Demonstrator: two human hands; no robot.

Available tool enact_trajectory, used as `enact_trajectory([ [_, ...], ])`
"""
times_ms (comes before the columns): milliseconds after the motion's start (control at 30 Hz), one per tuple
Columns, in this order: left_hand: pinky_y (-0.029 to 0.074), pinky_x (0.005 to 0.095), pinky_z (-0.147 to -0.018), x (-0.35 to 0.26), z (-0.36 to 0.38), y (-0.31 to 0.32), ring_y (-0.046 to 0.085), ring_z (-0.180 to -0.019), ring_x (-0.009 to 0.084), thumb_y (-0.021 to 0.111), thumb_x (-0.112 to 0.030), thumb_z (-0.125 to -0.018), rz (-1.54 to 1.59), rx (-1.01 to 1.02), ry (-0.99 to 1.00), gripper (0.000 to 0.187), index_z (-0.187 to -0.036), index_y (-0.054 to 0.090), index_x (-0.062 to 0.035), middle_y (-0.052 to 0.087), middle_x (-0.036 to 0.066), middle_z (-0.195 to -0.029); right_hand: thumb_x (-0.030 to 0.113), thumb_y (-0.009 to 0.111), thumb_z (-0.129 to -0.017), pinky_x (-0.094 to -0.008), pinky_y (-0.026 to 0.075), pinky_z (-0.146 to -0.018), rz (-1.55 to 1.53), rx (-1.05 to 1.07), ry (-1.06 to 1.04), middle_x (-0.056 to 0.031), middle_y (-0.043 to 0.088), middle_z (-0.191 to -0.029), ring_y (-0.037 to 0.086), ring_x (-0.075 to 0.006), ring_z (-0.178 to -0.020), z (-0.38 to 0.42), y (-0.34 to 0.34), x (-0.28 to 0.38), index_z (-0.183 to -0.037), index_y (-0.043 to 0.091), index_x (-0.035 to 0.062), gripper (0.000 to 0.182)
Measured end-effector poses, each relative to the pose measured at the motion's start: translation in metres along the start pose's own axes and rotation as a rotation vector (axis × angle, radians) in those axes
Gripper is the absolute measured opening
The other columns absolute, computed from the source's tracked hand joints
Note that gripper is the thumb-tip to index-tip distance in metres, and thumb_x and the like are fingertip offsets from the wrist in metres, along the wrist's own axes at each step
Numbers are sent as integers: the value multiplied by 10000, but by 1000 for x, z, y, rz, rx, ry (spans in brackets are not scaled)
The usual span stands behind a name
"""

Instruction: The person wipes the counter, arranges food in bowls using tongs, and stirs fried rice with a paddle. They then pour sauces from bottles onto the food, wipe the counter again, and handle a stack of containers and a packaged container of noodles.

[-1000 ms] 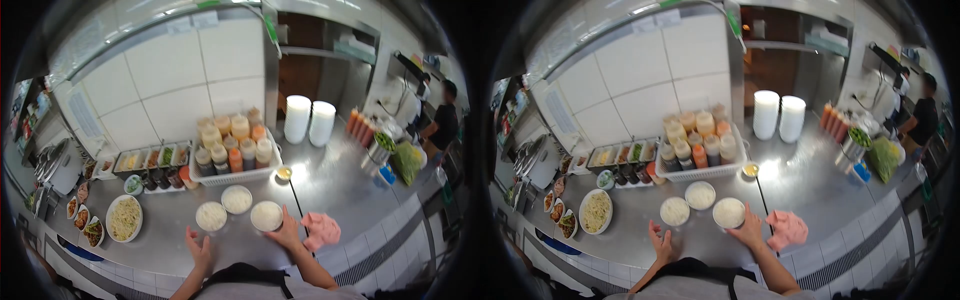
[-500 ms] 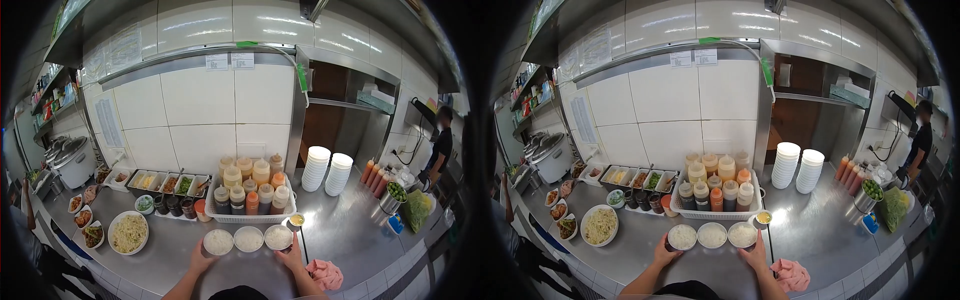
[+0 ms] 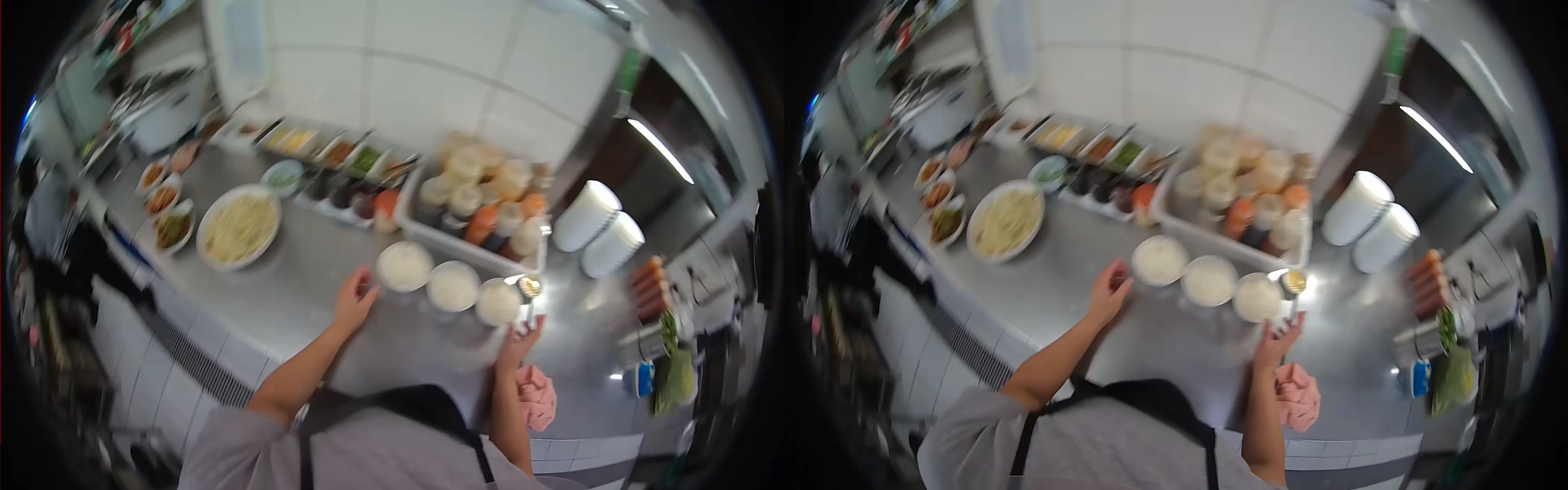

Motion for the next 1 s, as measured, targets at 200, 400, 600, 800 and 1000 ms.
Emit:
enact_trajectory([
  [200, 251, 202, -453, -15, 55, -77, 311, -509, 17, 412, -161, -907, 184, -182, -314, 189, -921, 562, -46, 346, -73, -571, 95, 561, -799, -297, 388, -699, 245, 27, -280, -104, 451, -1181, 468, -195, -876, 43, 9, 51, -1238, 383, 33, 478],
  [400, 260, 195, -438, 23, 43, -262, 313, -498, 32, 403, -126, -895, 53, -792, -236, 197, -1066, 470, -55, 356, -56, -591, 31, 546, -741, -306, 390, -664, 201, 352, -529, -144, 499, -1044, 484, -226, -810, 108, 81, 108, -1117, 474, 4, 384],
  [600, 418, 266, -587, 121, 4, -471, 485, -685, 152, 441, -236, -872, 295, -1051, -373, 340, -1189, 383, -125, 502, 61, -877, 15, 567, -702, -339, 420, -665, 77, 511, -543, -168, 515, -984, 500, -267, -808, 142, 165, 144, -1034, 526, -7, 335],
  [800, 443, 350, -788, 141, -66, -514, 518, -1007, 220, 549, -329, -812, 543, -487, -325, 461, -1225, 433, -163, 482, 58, -1192, 32, 614, -664, -356, 448, -742, 142, 495, -604, -118, 552, -955, 533, -285, -856, 174, 212, 171, -974, 565, 44, 314],
  [1000, 392, 380, -867, 177, -62, -545, 481, -1042, 244, 510, -363, -841, 526, -674, -543, 494, -1247, 372, -117, 473, 79, -1183, 51, 625, -681, -326, 466, -679, 144, 388, -549, -110, 559, -885, 553, -242, -795, 178, 209, 186, -966, 575, 81, 291],
])
Point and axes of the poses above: each hand's wrist, its own z-axis away from the middle knuckle, its own y-axis out of the palm, x = y × z, the point moved 8 cm from there along -z, towards the middle knuckle
